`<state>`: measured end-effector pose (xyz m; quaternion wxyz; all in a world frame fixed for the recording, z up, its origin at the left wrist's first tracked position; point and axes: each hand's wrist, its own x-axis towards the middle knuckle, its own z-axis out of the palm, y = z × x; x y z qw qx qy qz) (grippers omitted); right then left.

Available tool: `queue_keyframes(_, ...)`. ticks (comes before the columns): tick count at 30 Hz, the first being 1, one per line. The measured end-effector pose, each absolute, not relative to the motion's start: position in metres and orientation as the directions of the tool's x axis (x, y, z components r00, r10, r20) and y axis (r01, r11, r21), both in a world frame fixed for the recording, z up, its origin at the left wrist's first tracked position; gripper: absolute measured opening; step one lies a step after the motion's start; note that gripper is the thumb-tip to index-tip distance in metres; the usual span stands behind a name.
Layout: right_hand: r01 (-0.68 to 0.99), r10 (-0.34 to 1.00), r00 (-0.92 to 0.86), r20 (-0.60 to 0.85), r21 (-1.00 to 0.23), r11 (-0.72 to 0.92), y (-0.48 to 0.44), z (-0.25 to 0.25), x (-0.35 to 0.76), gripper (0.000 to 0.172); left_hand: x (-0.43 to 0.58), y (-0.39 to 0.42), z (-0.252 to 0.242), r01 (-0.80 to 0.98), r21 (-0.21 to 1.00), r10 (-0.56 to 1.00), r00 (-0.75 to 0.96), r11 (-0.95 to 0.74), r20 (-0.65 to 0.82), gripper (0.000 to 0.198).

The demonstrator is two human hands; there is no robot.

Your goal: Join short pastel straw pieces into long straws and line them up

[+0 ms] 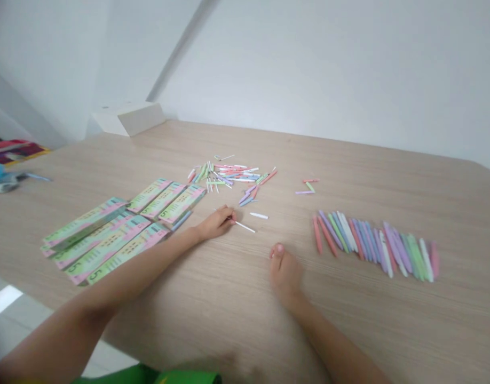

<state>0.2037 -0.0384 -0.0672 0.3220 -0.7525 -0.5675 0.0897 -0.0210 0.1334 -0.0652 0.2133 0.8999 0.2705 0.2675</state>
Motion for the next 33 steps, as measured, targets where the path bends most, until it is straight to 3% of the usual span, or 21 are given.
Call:
queue_keyframes(4, 0.847, 0.928, 0.308, 0.209, -0.504, -0.168, -0.033, -0.065, 0.201, 0.059, -0.025, 0.101, -0.062, 0.298, 0.672, 0.673, 0.618, -0.678, 0.405, 0.025)
queue_keyframes(7, 0.865, 0.947, 0.267, 0.178, -0.478, -0.154, -0.034, -0.065, 0.201, 0.058, -0.016, 0.076, -0.061, 0.249, 0.728, 0.667, 0.651, -0.639, 0.362, 0.026)
queue_keyframes(11, 0.847, 0.984, 0.074, 0.164, -0.531, 0.025, -0.039, -0.064, 0.202, 0.059, -0.001, 0.055, -0.059, 0.173, 0.706, 0.57, 0.731, -0.687, 0.375, 0.029)
queue_keyframes(16, 0.789, 0.976, -0.103, 0.192, -0.581, 0.198, -0.044, -0.063, 0.205, 0.058, -0.001, 0.054, -0.058, 0.192, 0.685, 0.601, 0.676, -0.703, 0.427, 0.033)
queue_keyframes(24, 0.797, 0.977, 0.108, 0.184, -0.603, 0.026, -0.047, -0.07, 0.209, 0.064, -0.005, 0.055, -0.056, 0.208, 0.611, 0.575, 0.649, -0.764, 0.499, 0.038)
queue_keyframes(33, 0.85, 0.97, 0.128, 0.207, -0.526, 0.001, -0.048, -0.071, 0.207, 0.065, -0.007, 0.05, -0.06, 0.216, 0.513, 0.5, 0.695, -0.831, 0.518, 0.034)
